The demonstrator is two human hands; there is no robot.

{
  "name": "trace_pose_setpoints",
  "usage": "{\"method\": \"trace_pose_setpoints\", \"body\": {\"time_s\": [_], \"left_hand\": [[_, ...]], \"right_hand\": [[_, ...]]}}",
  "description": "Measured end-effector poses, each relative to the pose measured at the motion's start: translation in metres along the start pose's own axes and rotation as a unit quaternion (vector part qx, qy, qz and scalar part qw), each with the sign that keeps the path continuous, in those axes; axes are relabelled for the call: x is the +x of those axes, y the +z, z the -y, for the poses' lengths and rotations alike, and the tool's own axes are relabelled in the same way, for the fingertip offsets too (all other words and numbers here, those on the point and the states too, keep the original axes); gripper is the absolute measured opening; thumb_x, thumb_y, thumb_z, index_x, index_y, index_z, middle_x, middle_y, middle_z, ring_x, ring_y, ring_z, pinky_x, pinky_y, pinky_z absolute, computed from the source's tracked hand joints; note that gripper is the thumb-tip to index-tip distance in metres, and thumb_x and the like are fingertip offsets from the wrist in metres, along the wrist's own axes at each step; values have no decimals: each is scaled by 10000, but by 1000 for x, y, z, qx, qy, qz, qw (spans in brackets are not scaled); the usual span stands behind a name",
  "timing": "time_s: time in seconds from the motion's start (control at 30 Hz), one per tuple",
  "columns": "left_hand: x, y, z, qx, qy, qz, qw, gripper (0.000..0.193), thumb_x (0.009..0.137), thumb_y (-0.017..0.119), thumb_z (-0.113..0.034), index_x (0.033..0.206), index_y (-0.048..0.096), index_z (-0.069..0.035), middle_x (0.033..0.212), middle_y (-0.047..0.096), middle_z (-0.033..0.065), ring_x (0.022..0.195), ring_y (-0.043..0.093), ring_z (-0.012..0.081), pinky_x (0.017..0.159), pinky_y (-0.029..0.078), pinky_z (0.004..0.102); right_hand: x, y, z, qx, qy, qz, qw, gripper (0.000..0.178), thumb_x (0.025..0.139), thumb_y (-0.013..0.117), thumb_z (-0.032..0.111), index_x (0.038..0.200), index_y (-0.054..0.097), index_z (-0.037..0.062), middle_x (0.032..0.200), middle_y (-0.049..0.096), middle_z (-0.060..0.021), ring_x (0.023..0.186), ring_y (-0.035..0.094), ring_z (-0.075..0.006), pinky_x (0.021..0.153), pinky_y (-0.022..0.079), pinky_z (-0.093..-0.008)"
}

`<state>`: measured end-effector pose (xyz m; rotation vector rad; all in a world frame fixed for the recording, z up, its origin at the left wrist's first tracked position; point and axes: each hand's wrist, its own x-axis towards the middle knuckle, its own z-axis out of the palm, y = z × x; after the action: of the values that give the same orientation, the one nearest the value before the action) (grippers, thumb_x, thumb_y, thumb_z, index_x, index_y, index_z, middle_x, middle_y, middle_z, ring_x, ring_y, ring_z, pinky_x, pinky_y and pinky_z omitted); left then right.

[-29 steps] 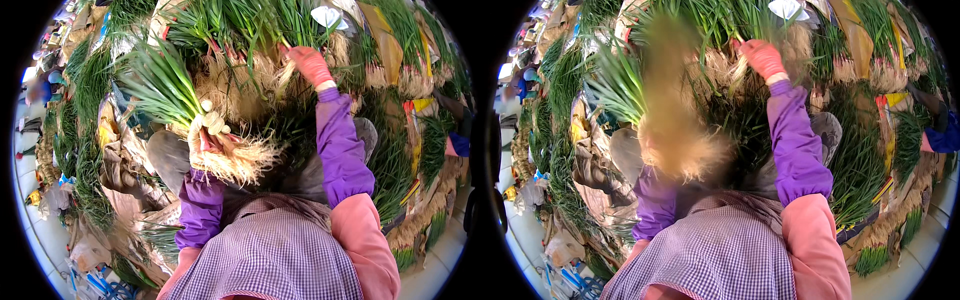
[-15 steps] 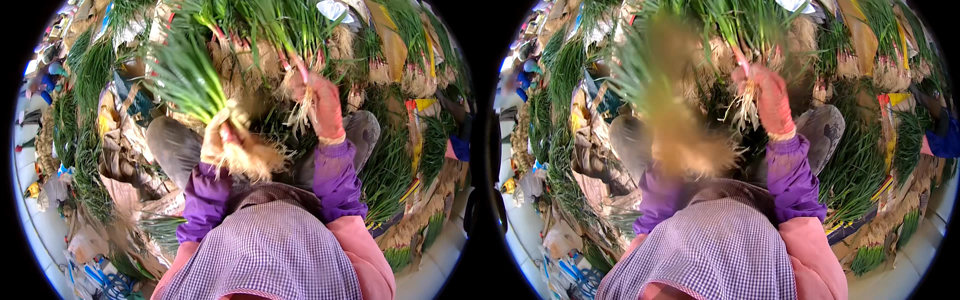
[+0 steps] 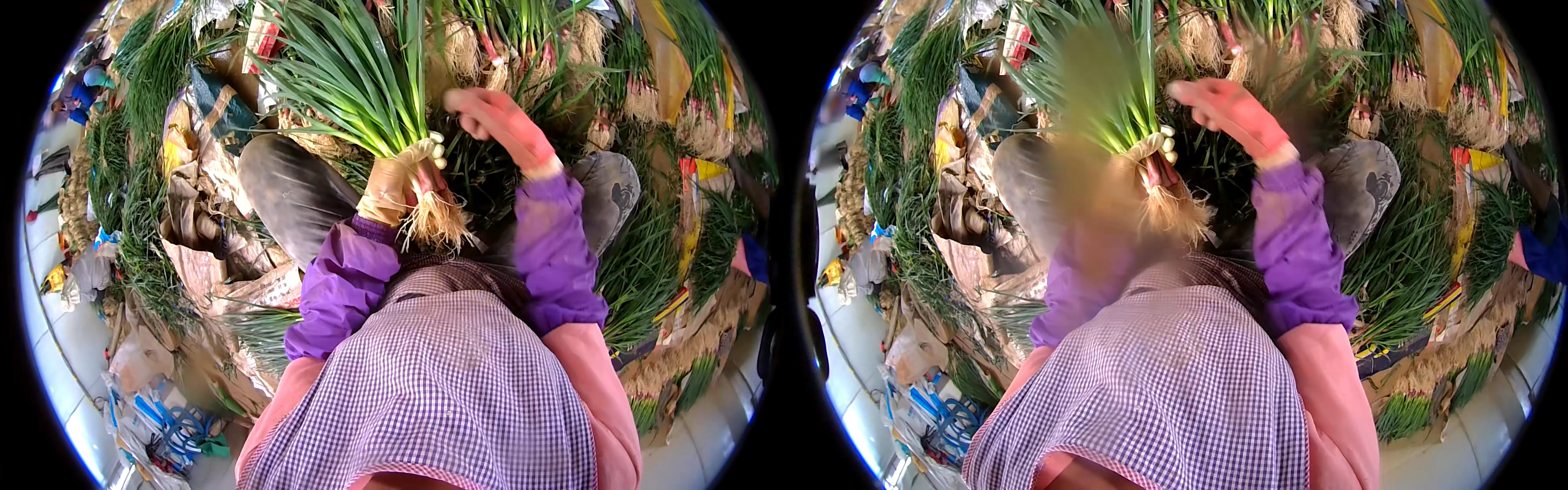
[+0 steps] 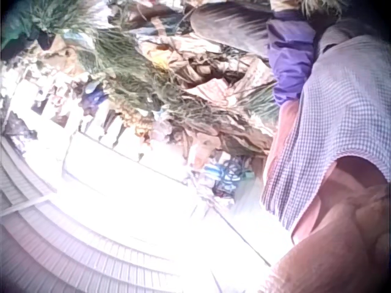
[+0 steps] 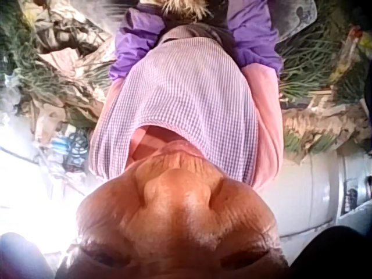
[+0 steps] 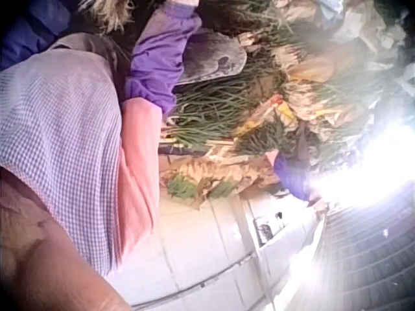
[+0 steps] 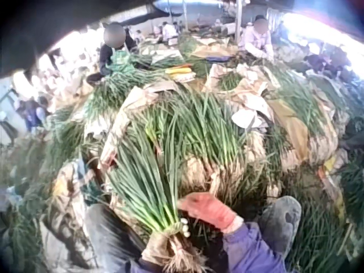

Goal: The person sits on the floor and repeatedly gathers green onions, aligns the roots, and ties them into bundles using rubber bands. The person places the finished bundles aside and continues the process with new bunches.

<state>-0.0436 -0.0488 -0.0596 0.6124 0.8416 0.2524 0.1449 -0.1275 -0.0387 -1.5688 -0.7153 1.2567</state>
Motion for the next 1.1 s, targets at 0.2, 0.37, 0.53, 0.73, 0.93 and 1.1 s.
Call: {"method": "trace_pose_setpoints", "body": {"time_s": [0.2, 0.37, 0.53, 0.73, 0.93, 1.1], "left_hand": [[-5, 30, -12, -12, 44, -106, 993, 228, 878, 640, -219, 847, 627, 7, 592, 577, 79, 497, 546, 167, 486, 481, 289], [15, 31, -10, -224, 43, -13, 973, 228, 854, 659, -172, 1012, 593, -22, 770, 618, 70, 666, 607, 170, 564, 519, 306], [-2, 16, -25, -328, -12, 156, 932, 431, 884, 628, -169, 1213, 448, 45, 726, 523, -25, 669, 516, 86, 681, 481, 271], [-9, -2, -48, -449, 84, 413, 788, 200, 901, 593, -162, 1033, 491, -52, 757, 528, -52, 678, 534, 47, 728, 454, 241], [-38, 20, -49, -215, 87, 50, 971, 303, 870, 625, -178, 1106, 520, -18, 835, 584, 41, 700, 604, 142, 682, 551, 309], [-6, 29, -24, -63, 16, 19, 998, 378, 843, 662, -205, 1125, 576, 31, 891, 639, 165, 620, 628, 249, 522, 533, 344]], "right_hand": [[15, 67, -4, 183, -55, -192, 963, 186, 869, 560, 158, 760, 623, 21, 570, 512, -3, 501, 447, -84, 472, 352, -234], [-9, 19, -28, -101, -244, -191, 945, 188, 894, 522, 181, 830, 629, 40, 676, 588, -74, 593, 560, -196, 533, 431, -319], [-12, -27, 1, -377, -67, -198, 902, 327, 844, 620, 353, 1022, 627, 79, 832, 640, -129, 747, 614, -300, 724, 486, -397], [56, -71, -19, -169, -58, -247, 952, 268, 836, 652, 301, 977, 647, 73, 758, 597, -85, 723, 606, -197, 656, 481, -323], [-15, -4, -4, 249, -156, -97, 951, 175, 921, 556, 161, 929, 603, -8, 783, 586, -15, 741, 572, -103, 697, 447, -230], [-44, 45, -4, -322, -281, -192, 883, 162, 867, 613, 128, 966, 618, -1, 739, 599, -123, 663, 607, -251, 578, 492, -355]]}}
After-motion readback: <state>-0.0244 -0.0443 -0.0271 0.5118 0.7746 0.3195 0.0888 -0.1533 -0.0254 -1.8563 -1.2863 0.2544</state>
